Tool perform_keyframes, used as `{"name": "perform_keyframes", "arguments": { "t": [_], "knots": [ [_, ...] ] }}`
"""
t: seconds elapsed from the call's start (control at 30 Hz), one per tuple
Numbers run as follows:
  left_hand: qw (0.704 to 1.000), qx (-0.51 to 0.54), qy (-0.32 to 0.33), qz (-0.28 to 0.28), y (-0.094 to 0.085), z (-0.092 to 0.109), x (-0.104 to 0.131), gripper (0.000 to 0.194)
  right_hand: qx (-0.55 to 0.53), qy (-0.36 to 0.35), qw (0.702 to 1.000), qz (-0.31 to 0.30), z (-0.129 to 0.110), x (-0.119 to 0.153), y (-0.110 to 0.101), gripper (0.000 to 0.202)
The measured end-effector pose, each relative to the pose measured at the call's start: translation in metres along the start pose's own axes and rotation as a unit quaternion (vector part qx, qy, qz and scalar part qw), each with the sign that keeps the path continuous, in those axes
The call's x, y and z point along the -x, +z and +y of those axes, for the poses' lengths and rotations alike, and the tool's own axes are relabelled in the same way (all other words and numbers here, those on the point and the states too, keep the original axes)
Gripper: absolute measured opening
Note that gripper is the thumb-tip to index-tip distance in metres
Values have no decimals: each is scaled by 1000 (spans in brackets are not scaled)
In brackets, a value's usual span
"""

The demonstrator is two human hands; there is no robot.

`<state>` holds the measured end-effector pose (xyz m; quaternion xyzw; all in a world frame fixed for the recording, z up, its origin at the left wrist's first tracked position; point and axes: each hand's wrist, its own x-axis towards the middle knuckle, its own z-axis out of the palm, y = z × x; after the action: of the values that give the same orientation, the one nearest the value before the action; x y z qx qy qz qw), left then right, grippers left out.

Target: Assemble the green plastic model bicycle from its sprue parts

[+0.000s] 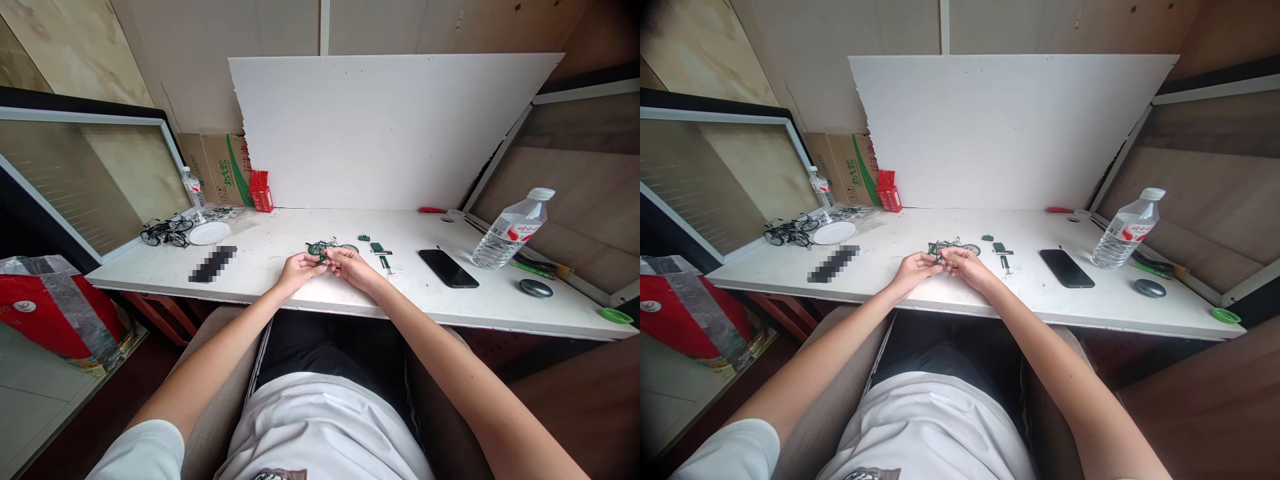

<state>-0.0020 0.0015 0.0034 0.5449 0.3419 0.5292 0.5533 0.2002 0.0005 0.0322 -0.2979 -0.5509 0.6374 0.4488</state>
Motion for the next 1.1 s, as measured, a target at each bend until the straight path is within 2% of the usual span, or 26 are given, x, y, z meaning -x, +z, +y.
{"name": "perform_keyframes", "arguments": {
  "t": [0.43,0.7,1.1],
  "knots": [
    [1000,-23,18,11,0,-4,-1,45,-2,22,999,-34,4,-2,-5,24],
    [1000,-24,18,-8,-3,-6,-2,47,12,58,996,-73,-1,1,-2,25],
    [997,-71,12,-27,-5,-10,-4,45,-11,90,994,-68,-2,0,-8,21]
  ]
}}
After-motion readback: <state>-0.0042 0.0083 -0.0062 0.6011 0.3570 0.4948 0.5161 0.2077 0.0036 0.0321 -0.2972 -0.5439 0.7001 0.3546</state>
